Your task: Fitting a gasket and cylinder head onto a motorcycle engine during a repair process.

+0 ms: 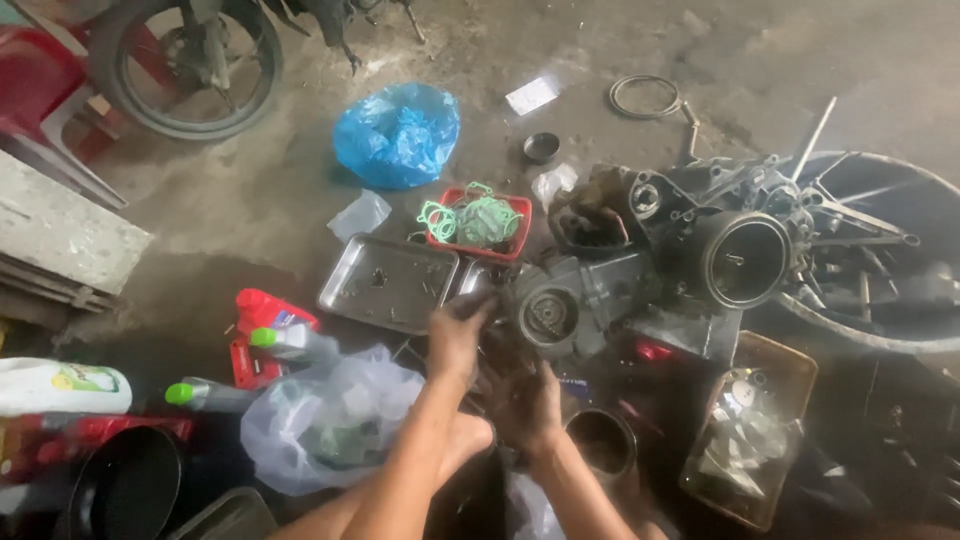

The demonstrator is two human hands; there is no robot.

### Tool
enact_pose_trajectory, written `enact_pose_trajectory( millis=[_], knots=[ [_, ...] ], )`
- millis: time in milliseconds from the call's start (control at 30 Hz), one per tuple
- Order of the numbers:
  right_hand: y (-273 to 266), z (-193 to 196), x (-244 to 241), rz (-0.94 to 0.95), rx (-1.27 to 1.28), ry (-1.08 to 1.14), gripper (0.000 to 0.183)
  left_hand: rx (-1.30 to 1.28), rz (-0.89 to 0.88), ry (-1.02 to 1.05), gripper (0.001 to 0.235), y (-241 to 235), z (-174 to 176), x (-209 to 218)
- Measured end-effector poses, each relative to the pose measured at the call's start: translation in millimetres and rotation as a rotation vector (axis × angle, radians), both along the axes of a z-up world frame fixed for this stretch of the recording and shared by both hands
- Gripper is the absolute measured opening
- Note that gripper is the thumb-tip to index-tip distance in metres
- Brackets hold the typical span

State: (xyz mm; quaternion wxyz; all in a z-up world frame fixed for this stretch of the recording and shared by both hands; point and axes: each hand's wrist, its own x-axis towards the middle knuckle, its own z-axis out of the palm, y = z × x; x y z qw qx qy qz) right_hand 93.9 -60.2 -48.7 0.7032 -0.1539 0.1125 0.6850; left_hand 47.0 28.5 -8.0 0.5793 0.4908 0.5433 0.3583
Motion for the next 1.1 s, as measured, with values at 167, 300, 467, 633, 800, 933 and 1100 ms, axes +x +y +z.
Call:
enact_pose_trajectory(
  millis=[167,300,467,633,800,933,1100],
  knots=[
    [-0.6,18.1,2.0,0.024,-0.138,-0.09,0.044,0.066,0.022,0.183,0.025,1.8,-2.8,3.3],
    [-2.4,12.1,-0.1,0.002,-0.052,-0.058,0.044,0.266,-0.009,0.187,0.017,3.2,-17.3,0.5],
    [-3.0,15.2,1.7,0.001,-0.059,-0.092,0.048,0.195,0.049,0.036,0.02,-7.0,0.2,4.4],
    [-0.1,2.0,1.5,0.011,-0.172,-0.096,0.057,0.071,0.142,-0.162,0.039,-15.9,13.7,12.7],
    [1.3,2.8,0.7,0.005,-0.128,-0.094,0.058,0.01,0.214,-0.054,0.032,-17.4,13.0,14.2],
    [-3.5,17.8,2.1,-0.041,-0.166,-0.094,0.042,-0.054,0.254,-0.109,0.024,-18.5,10.2,17.4],
    [-9.1,44.3,3.2,-0.017,-0.131,-0.123,0.049,0.04,0.246,-0.109,0.037,-24.6,28.6,18.5]
  ],
)
